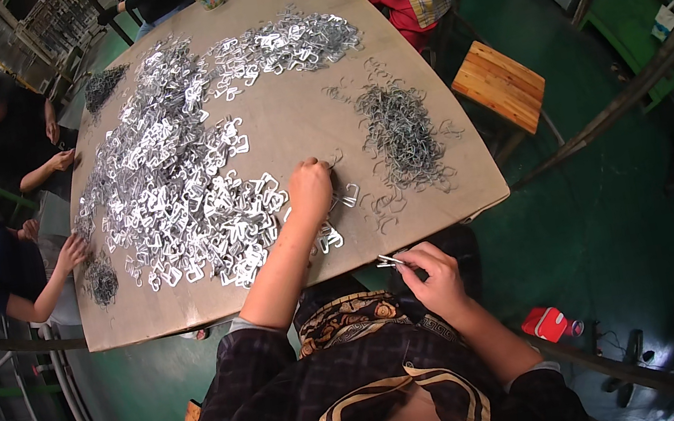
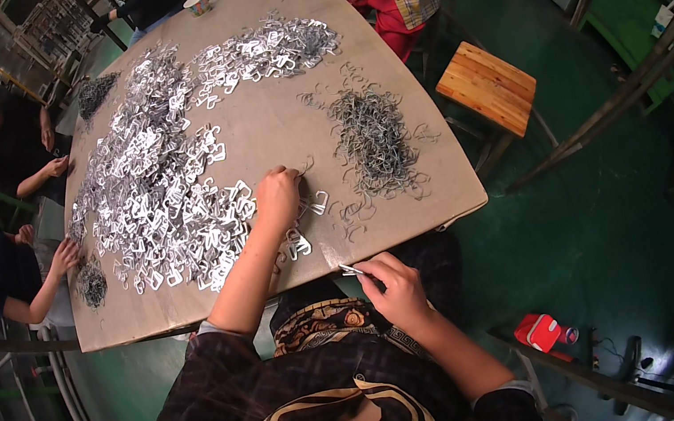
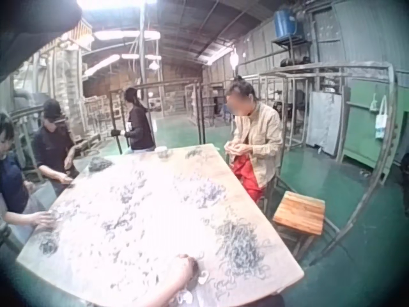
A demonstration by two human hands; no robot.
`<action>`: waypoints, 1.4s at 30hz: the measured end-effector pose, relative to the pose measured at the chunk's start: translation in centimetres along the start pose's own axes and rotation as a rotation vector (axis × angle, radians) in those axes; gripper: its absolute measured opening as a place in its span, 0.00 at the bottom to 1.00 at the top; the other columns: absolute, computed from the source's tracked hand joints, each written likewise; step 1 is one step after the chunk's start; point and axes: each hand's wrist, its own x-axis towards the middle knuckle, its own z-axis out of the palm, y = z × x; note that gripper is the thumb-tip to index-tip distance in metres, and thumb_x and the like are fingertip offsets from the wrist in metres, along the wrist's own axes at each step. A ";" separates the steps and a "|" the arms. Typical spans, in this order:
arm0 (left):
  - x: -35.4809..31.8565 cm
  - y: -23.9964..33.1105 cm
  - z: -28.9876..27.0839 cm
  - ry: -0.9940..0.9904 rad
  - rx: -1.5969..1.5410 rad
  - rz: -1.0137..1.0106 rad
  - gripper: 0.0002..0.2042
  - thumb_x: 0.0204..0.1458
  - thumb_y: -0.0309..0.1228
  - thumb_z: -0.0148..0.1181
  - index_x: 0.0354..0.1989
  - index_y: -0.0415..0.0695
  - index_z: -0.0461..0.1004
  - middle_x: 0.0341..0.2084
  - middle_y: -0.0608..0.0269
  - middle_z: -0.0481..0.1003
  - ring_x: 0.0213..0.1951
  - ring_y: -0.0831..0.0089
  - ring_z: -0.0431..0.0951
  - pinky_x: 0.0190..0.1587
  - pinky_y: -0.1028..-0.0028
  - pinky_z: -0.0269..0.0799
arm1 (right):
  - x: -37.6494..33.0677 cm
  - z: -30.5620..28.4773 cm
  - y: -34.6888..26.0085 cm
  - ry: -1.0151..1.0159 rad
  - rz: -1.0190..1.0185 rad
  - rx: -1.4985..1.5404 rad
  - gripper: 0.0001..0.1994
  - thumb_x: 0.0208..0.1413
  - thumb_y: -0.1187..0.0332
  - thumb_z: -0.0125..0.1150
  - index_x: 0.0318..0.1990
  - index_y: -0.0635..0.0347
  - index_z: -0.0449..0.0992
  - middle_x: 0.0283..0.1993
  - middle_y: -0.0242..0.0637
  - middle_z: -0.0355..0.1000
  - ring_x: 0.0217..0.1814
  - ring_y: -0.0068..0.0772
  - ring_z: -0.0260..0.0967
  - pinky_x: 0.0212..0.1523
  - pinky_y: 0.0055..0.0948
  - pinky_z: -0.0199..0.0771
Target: The person sits at a table and repeatedly picks up small metal hooks and wire loops, then attaches the loops to the hooks by hand. The person occasionally hangs the assembled pieces on a nearby metal rack. Other people at the table perform the same task.
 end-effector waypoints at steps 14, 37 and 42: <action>2.3 2.3 -2.6 -0.264 -0.299 -0.098 0.04 0.44 0.25 0.60 0.24 0.40 0.79 0.24 0.54 0.80 0.29 0.58 0.82 0.34 0.65 0.78 | -0.1 0.3 0.2 -0.025 0.083 0.059 0.16 0.49 0.81 0.62 0.47 0.63 0.76 0.34 0.43 0.77 0.34 0.40 0.78 0.34 0.32 0.76; -12.3 8.2 -7.6 0.111 -0.958 0.411 0.10 0.47 0.17 0.60 0.38 0.38 0.71 0.35 0.52 0.78 0.37 0.55 0.78 0.42 0.62 0.74 | 3.2 0.1 2.7 -0.019 -0.158 -0.082 0.17 0.46 0.76 0.65 0.47 0.65 0.75 0.35 0.42 0.77 0.37 0.44 0.76 0.39 0.38 0.75; -12.6 8.3 -8.0 0.110 -0.942 0.476 0.09 0.47 0.18 0.62 0.36 0.38 0.72 0.37 0.53 0.78 0.37 0.55 0.78 0.43 0.61 0.74 | 7.8 4.5 6.1 -0.097 -0.076 -0.585 0.24 0.50 0.54 0.66 0.50 0.61 0.76 0.51 0.43 0.68 0.55 0.47 0.61 0.54 0.45 0.59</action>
